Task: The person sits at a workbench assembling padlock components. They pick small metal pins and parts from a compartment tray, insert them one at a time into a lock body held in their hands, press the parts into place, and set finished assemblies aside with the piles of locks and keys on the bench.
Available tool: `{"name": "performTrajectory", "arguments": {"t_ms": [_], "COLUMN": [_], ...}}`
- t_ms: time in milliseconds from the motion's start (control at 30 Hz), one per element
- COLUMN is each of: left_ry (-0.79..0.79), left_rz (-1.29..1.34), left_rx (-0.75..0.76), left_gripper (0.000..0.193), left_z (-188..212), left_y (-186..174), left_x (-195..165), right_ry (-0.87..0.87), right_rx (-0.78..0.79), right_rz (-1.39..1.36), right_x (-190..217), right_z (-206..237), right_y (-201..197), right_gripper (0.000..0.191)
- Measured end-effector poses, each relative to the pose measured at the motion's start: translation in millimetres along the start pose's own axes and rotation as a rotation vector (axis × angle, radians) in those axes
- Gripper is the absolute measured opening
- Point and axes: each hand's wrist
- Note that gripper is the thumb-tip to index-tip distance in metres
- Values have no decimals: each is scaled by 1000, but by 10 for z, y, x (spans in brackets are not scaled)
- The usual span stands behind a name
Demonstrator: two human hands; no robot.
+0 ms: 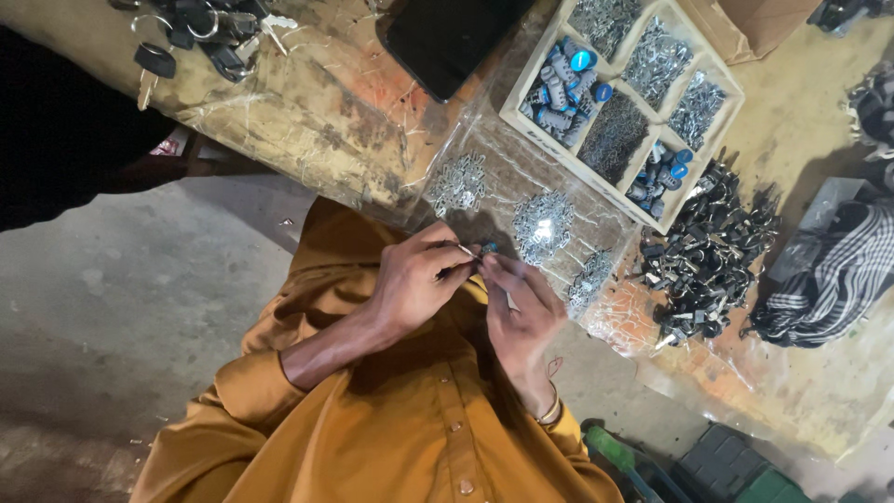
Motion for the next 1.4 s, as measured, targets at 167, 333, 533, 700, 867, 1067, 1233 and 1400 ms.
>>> {"name": "performTrajectory", "arguments": {"t_ms": [167, 333, 533, 700, 867, 1067, 1233, 1400], "left_ry": [23, 25, 44, 12, 10, -17, -21, -43], "left_rz": [12, 61, 52, 40, 7, 2, -25, -79], "left_rx": [-6, -13, -35, -4, -4, 13, 15, 44], "left_gripper": [18, 18, 18, 17, 17, 21, 24, 21], "left_z": [23, 1, -15, 12, 17, 60, 48, 24], "left_y": [-7, -9, -35, -49, -29, -12, -29, -69], "left_x": [20, -8, -46, -52, -19, 1, -28, -109], "right_ry": [-16, 93, 61, 24, 76, 83, 117, 351], "right_rx": [5, -72, -95, -60, 13, -6, -9, -44], "right_rz": [69, -9, -13, 58, 47, 20, -3, -293], "right_x": [34, -27, -12, 73, 112, 114, 47, -45], "right_z": [13, 43, 59, 2, -62, -70, -61, -10], "right_y": [-3, -7, 16, 14, -29, -29, -24, -43], "right_gripper": [20, 22, 21, 20, 23, 23, 19, 15]}}
Point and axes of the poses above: each hand's wrist, its own z-axis away from the middle knuckle, its own y-axis out of the palm, x = y × z, and after that the axes turned 6 degrees about -y, right-handed
